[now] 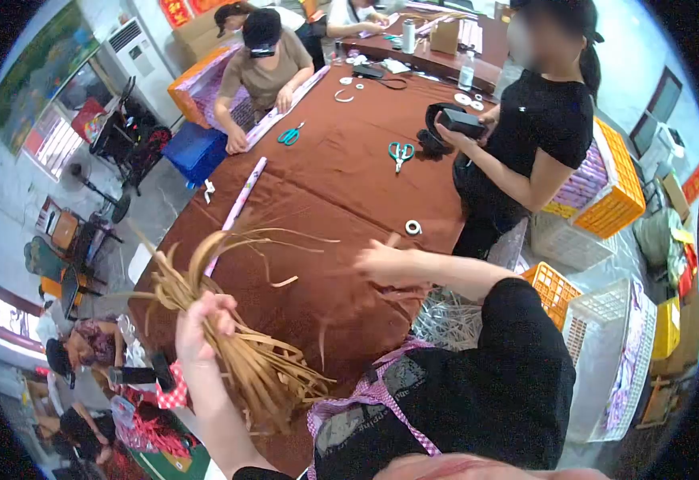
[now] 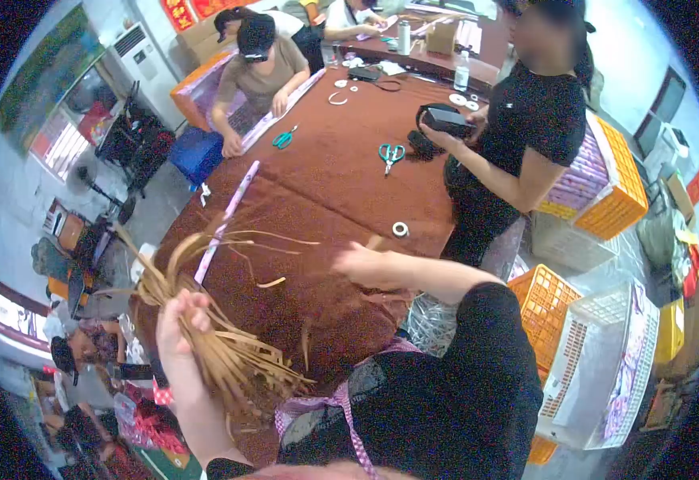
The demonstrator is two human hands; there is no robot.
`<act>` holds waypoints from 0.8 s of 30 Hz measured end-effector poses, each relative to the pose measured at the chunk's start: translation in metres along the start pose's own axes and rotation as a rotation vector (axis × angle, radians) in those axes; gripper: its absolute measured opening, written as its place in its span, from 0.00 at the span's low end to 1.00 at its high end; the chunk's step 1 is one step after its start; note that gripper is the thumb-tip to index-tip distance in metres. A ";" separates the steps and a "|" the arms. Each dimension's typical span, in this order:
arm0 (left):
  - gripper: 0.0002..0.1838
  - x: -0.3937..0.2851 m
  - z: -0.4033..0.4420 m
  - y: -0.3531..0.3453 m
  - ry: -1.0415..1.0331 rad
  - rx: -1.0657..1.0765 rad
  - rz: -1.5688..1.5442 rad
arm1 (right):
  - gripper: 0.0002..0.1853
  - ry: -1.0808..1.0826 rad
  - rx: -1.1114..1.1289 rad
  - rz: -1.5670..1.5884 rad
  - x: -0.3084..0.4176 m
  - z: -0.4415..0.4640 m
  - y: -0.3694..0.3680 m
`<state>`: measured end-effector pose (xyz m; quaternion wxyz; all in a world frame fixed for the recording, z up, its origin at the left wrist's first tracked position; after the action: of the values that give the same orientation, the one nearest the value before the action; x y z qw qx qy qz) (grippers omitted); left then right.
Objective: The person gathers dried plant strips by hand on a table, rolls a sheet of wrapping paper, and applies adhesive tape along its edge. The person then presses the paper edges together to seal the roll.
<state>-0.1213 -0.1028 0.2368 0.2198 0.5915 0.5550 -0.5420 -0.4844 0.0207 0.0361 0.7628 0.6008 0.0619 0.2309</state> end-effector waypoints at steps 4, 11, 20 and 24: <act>0.20 0.036 0.016 -0.037 0.054 0.119 -0.009 | 0.08 0.390 -0.131 -0.030 0.067 0.098 0.140; 0.20 0.048 -0.014 -0.096 -0.028 0.002 -0.107 | 0.06 0.647 -0.619 -0.163 0.089 0.177 0.188; 0.12 0.060 0.009 -0.103 0.075 0.082 -0.204 | 0.05 0.441 -0.488 -0.039 0.052 0.214 0.187; 0.07 0.058 0.019 -0.109 0.296 0.184 -0.503 | 0.09 0.224 -0.306 0.218 0.028 0.217 0.171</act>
<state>-0.2380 -0.0633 0.2166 -0.0591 0.5256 0.6586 -0.5353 -0.4264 -0.1311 0.2618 0.8039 0.4520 0.0450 0.3839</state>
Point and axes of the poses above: each hand's wrist, its own z-axis towards the middle knuckle, its own y-axis out of the back of the hand, x = y × z, the point moved 1 cm from there along z, towards the middle knuckle, and after that the axes turned 12 degrees about -x, right-handed, at the moved point
